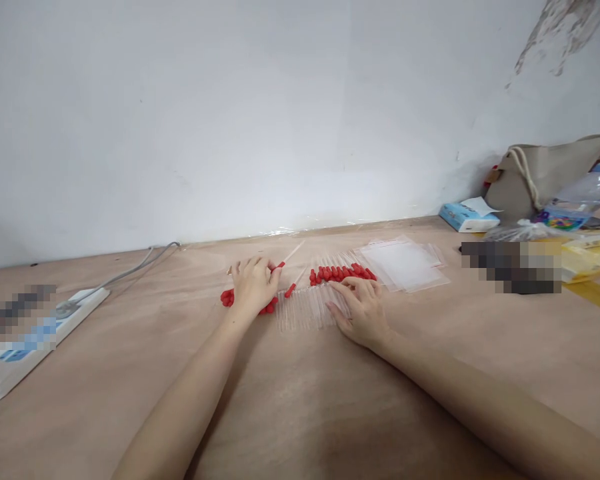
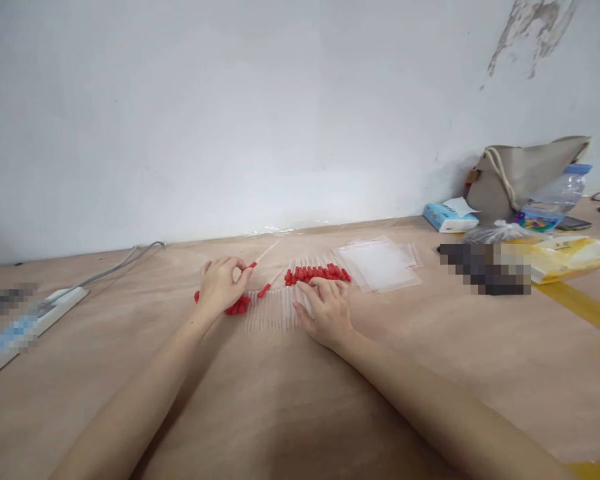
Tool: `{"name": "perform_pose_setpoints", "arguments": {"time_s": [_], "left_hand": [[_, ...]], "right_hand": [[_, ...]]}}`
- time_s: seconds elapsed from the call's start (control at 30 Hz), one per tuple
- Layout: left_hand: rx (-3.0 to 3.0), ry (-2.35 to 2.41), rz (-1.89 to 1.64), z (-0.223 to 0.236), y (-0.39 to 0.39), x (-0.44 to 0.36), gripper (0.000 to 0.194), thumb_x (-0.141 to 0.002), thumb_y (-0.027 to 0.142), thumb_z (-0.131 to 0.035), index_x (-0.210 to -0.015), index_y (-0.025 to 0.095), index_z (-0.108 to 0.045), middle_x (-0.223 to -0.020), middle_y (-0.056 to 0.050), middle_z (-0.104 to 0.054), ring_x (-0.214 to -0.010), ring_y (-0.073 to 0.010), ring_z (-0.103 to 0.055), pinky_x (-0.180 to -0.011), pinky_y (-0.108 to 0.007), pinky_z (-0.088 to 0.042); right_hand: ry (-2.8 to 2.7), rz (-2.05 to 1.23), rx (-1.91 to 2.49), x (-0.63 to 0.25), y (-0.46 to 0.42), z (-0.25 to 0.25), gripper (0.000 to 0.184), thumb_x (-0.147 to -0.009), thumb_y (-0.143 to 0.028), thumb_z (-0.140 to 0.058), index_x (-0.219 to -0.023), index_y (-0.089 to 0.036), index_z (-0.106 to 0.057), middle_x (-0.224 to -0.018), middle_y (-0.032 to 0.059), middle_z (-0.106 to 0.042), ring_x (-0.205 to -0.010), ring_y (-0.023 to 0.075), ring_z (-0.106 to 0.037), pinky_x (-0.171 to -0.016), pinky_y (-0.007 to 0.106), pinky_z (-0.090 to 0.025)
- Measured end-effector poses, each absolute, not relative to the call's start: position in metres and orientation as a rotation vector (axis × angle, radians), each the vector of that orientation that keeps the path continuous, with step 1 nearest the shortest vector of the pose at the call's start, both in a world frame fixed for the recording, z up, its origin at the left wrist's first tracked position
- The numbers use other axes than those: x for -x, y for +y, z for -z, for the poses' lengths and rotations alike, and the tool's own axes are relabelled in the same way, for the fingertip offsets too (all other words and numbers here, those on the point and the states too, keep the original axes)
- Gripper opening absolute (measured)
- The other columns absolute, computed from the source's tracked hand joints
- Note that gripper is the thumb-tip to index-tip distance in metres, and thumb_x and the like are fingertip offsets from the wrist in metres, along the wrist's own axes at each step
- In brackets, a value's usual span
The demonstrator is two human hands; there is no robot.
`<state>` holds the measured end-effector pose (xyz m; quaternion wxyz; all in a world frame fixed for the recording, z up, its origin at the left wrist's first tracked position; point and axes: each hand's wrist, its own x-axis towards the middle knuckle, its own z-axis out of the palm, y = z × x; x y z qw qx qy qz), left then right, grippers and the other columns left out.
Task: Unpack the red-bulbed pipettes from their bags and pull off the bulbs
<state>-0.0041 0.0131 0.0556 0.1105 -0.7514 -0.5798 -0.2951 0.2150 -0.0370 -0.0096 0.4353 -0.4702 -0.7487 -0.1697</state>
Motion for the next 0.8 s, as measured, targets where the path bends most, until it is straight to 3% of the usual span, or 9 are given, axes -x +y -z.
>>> {"name": "perform_pose_setpoints", "arguments": {"time_s": [0.2, 0.33, 0.43, 0.67, 0.8], "left_hand": [[2.470, -1.228, 0.930, -0.030, -0.041, 0.000, 0.011, -0.083, 0.027, -0.047, -0.080, 0.021, -0.055, -0.076, 0.000, -0.064, -0.076, -0.0164, -0.057, -0.092, -0.040, -0.029], [2.530, -1.094, 1.020, -0.007, -0.060, -0.001, 0.005, -0.081, 0.023, -0.051, -0.079, 0.019, -0.055, -0.078, 0.000, -0.065, -0.076, -0.0145, -0.057, -0.092, -0.039, -0.029], [2.545, -1.086, 1.053, -0.002, -0.063, -0.002, 0.004, -0.081, 0.021, -0.052, -0.079, 0.019, -0.055, -0.080, 0.000, -0.065, -0.076, -0.0136, -0.057, -0.092, -0.039, -0.030], [2.608, -0.975, 0.980, -0.002, -0.059, -0.003, 0.014, -0.080, 0.029, -0.055, -0.092, 0.022, -0.060, -0.089, -0.001, -0.067, -0.086, -0.0165, -0.055, -0.093, -0.041, -0.029], [2.625, -0.941, 0.963, -0.001, -0.059, -0.003, 0.011, -0.082, 0.028, -0.053, -0.087, 0.023, -0.061, -0.079, 0.001, -0.067, -0.080, -0.0153, -0.055, -0.093, -0.041, -0.028]], "right_hand": [[-1.883, 0.495, 0.983, -0.233, -0.055, 0.005, 0.056, -0.075, -0.038, -0.058, -0.123, -0.016, -0.042, -0.116, 0.0129, -0.052, -0.110, 0.0249, -0.045, -0.095, 0.042, -0.028], [-2.046, 0.423, 0.927, -0.228, -0.062, 0.004, 0.036, -0.078, -0.035, -0.056, -0.111, -0.021, -0.054, -0.091, 0.0043, -0.064, -0.094, 0.0197, -0.053, -0.098, 0.044, -0.021], [-2.135, 0.384, 0.894, -0.221, -0.060, 0.010, 0.022, -0.082, -0.032, -0.053, -0.100, -0.023, -0.060, -0.072, -0.0002, -0.063, -0.077, 0.0145, -0.053, -0.097, 0.044, -0.020], [-2.216, 0.295, 0.826, -0.214, -0.056, 0.018, 0.015, -0.084, -0.027, -0.050, -0.088, -0.022, -0.063, -0.066, -0.0011, -0.061, -0.069, 0.0120, -0.047, -0.092, 0.040, -0.022], [-2.252, 0.286, 0.759, -0.217, -0.059, 0.013, 0.013, -0.083, -0.026, -0.050, -0.086, -0.022, -0.063, -0.061, -0.0021, -0.059, -0.068, 0.0117, -0.045, -0.088, 0.038, -0.024]]}}
